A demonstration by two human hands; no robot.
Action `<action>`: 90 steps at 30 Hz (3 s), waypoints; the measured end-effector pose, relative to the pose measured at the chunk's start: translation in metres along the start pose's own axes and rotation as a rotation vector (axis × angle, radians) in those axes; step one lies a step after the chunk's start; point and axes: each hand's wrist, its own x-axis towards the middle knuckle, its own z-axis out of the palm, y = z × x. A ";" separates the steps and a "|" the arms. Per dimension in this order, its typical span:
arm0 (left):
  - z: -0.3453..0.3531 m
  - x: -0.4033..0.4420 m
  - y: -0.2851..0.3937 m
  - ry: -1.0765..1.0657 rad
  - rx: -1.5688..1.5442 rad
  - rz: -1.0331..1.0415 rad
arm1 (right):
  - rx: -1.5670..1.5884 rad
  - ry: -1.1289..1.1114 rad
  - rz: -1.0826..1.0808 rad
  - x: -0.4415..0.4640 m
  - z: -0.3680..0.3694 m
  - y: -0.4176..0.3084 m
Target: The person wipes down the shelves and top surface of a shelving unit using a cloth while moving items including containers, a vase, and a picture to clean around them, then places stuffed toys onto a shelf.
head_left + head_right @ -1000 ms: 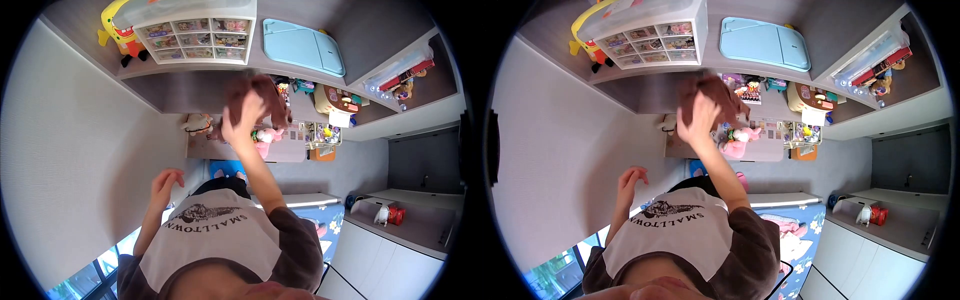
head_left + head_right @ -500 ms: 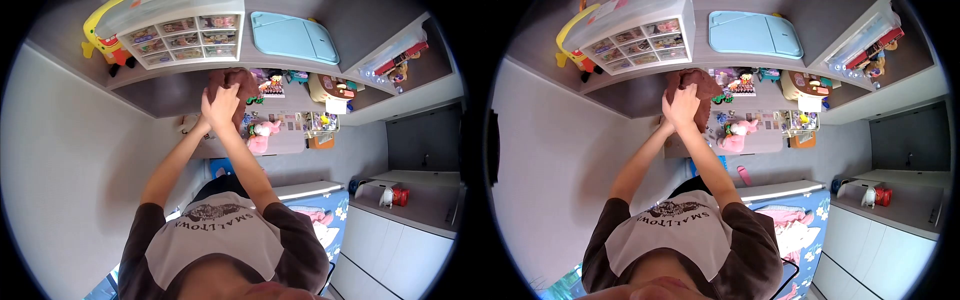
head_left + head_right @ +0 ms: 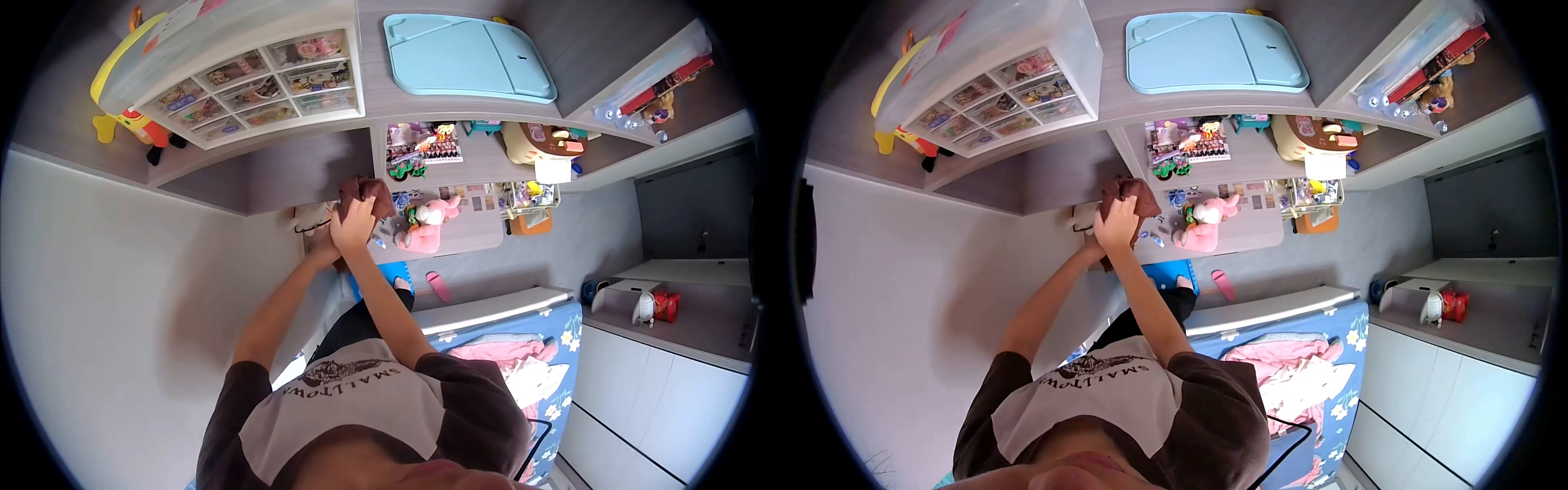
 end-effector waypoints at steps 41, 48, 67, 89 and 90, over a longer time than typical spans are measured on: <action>0.138 0.071 0.167 -0.148 0.058 0.163 | 1.346 0.577 0.806 0.135 -0.144 0.184; 0.075 -0.014 0.122 -0.200 -0.344 -0.066 | 1.462 0.273 0.870 0.059 -0.070 0.113; 0.017 -0.082 0.056 -0.051 -0.530 -0.138 | 1.463 0.233 0.724 0.003 0.075 0.102; -0.032 -0.146 0.092 -0.497 -0.771 0.212 | 1.608 -0.574 0.826 -0.006 -0.126 -0.064; -0.043 -0.155 0.105 -0.515 -0.709 0.295 | 1.569 -0.540 0.831 -0.006 -0.142 -0.082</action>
